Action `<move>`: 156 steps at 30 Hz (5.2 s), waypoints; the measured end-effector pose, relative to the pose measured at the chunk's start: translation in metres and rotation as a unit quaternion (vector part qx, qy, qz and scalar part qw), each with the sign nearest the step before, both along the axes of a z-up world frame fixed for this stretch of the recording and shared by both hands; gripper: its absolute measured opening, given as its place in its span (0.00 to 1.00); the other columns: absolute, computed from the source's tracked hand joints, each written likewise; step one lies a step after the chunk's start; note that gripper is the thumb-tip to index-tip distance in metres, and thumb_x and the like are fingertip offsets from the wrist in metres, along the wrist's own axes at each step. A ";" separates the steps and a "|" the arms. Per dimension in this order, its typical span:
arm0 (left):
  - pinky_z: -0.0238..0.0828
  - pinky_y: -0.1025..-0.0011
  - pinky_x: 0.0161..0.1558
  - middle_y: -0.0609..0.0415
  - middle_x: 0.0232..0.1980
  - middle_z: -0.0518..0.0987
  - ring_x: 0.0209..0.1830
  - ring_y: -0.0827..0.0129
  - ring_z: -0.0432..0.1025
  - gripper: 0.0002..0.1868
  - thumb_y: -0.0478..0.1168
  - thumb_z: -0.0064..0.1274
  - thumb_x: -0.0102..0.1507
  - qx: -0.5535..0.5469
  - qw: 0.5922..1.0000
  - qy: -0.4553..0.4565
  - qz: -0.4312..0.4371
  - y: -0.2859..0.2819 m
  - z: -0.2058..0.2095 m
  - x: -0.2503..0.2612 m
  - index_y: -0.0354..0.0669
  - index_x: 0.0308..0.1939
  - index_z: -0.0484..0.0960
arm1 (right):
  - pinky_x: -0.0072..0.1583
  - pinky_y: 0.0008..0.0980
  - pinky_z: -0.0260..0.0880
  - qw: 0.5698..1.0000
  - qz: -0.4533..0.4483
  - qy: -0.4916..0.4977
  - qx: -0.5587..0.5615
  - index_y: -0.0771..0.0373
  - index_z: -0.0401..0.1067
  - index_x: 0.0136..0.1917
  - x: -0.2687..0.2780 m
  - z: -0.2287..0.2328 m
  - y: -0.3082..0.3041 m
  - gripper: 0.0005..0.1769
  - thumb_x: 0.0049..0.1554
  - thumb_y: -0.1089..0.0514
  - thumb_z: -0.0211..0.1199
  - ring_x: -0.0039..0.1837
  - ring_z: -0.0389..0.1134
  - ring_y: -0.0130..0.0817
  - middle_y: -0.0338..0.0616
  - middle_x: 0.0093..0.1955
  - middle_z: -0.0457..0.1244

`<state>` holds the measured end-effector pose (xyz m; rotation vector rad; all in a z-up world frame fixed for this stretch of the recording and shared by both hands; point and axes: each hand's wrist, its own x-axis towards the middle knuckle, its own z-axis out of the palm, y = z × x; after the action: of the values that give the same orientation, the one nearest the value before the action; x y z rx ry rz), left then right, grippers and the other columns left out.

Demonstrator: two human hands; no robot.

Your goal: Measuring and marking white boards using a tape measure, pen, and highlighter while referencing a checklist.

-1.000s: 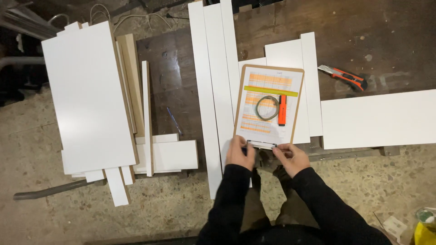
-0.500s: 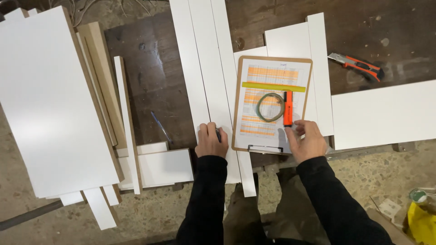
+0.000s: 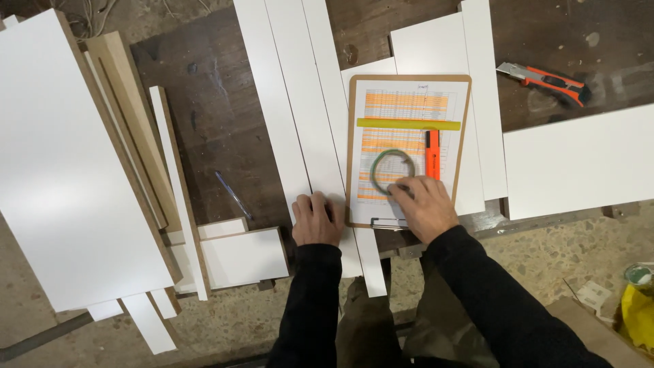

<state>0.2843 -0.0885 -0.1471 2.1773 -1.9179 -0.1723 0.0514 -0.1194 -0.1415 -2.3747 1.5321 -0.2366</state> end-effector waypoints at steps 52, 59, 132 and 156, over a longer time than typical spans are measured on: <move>0.71 0.73 0.47 0.57 0.46 0.75 0.45 0.73 0.69 0.11 0.44 0.51 0.71 0.281 0.588 0.748 0.128 0.071 0.058 -0.082 0.39 0.45 0.73 | 0.56 0.35 0.75 0.851 -0.159 -0.212 0.453 0.58 0.68 0.65 -0.162 0.004 0.163 0.42 0.40 0.49 0.81 0.53 0.75 0.36 0.44 0.50 0.69; 0.74 0.70 0.47 0.51 0.46 0.77 0.44 0.70 0.72 0.17 0.48 0.43 0.73 0.235 0.725 0.640 0.103 0.034 0.085 -0.108 0.38 0.56 0.70 | 0.56 0.34 0.69 0.800 -0.223 -0.322 0.455 0.65 0.70 0.64 -0.271 -0.060 0.275 0.31 0.48 0.53 0.70 0.53 0.71 0.37 0.50 0.51 0.69; 0.46 0.36 0.73 0.47 0.79 0.56 0.80 0.47 0.49 0.43 0.29 0.55 0.55 0.213 0.902 0.050 -0.372 -0.038 0.012 -0.281 0.50 0.75 0.61 | 0.47 0.38 0.74 0.803 -0.513 -0.137 0.271 0.63 0.73 0.61 -0.225 -0.020 0.218 0.36 0.49 0.37 0.68 0.41 0.75 0.41 0.52 0.41 0.71; 0.54 0.35 0.69 0.47 0.77 0.59 0.78 0.46 0.52 0.40 0.29 0.56 0.56 0.192 0.900 0.040 -0.390 -0.046 0.014 -0.280 0.47 0.73 0.64 | 0.50 0.45 0.74 0.815 -0.501 -0.115 0.268 0.53 0.66 0.71 -0.213 0.004 0.201 0.41 0.49 0.35 0.66 0.47 0.74 0.51 0.55 0.46 0.71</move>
<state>0.0040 -0.1342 -0.1336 1.3919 -2.7741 -0.8160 -0.1614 0.0820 -0.1377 -0.9173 2.1955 -0.2465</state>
